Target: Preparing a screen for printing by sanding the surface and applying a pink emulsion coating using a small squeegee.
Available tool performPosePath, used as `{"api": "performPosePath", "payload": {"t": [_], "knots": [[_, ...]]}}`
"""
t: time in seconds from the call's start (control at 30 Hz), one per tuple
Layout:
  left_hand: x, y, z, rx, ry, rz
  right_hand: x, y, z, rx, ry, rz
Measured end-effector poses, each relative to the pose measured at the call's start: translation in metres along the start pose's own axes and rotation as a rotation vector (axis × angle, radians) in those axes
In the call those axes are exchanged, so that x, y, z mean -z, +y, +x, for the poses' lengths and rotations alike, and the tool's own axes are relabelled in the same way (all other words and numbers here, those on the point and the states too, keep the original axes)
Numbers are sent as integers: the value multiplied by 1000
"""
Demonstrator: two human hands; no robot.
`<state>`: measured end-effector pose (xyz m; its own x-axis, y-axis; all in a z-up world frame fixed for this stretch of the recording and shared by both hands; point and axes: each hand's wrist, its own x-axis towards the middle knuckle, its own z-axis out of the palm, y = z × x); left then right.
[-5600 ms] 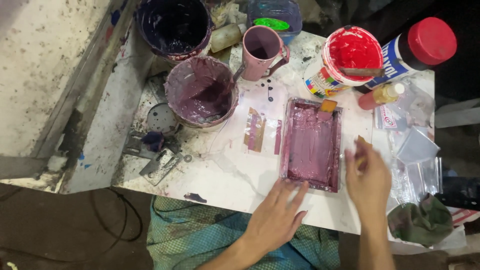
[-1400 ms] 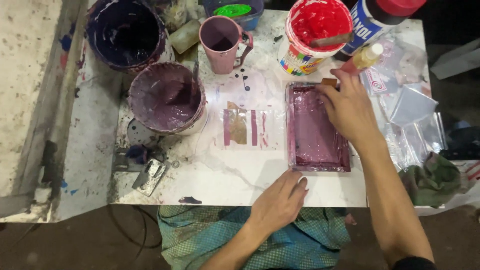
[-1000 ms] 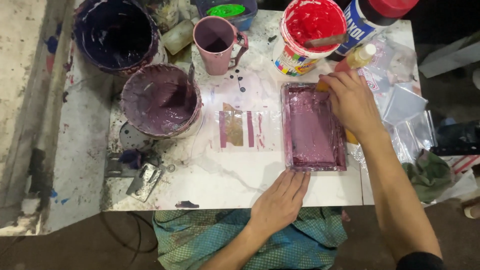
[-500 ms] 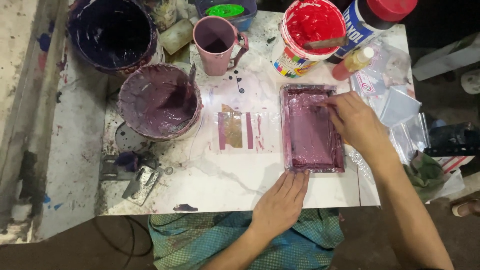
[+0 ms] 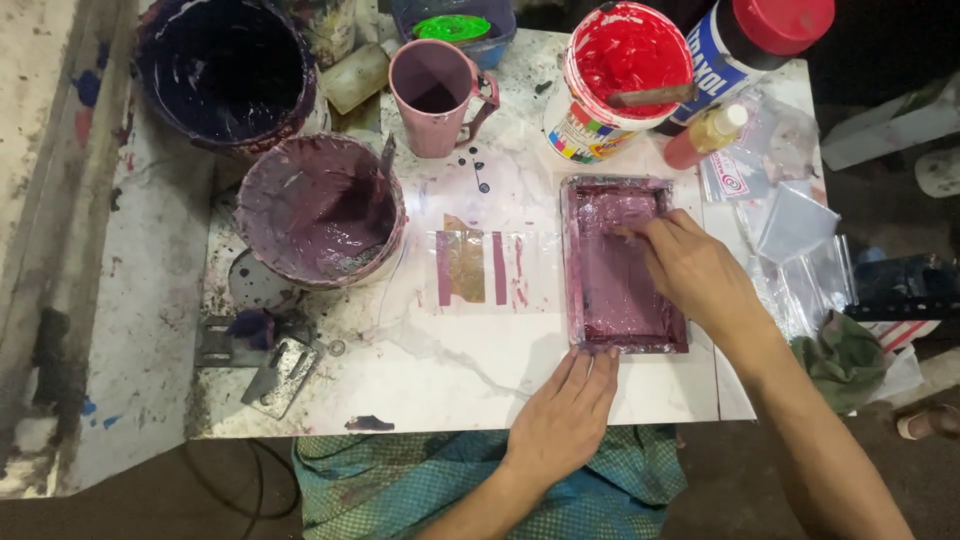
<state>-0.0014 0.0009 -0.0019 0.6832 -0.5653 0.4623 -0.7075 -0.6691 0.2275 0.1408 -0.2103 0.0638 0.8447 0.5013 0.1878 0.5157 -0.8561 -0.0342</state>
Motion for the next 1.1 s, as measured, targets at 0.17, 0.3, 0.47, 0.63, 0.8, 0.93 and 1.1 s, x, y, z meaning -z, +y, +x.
{"api": "performPosePath", "payload": {"t": [0.17, 0.3, 0.47, 0.63, 0.8, 0.93, 1.1], "knots": [[0, 1, 1, 12, 9, 5, -4, -6, -11, 21, -106, 23], [7, 1, 3, 10, 10, 28, -6, -13, -42, -1, -230, 74], [6, 0, 5, 9, 3, 49, 4, -28, -76, 60, -225, 49], [6, 1, 4, -2, 14, 62, 16, -13, -35, -26, -204, 334], [8, 1, 6, 14, 53, 41, -15, 3, -5, 39, 48, 134], [6, 3, 4, 14, 39, 44, -19, -8, -54, 3, -122, 85], [5, -1, 7, 13, 16, 58, 8, -37, -89, 122, -118, 205]]}}
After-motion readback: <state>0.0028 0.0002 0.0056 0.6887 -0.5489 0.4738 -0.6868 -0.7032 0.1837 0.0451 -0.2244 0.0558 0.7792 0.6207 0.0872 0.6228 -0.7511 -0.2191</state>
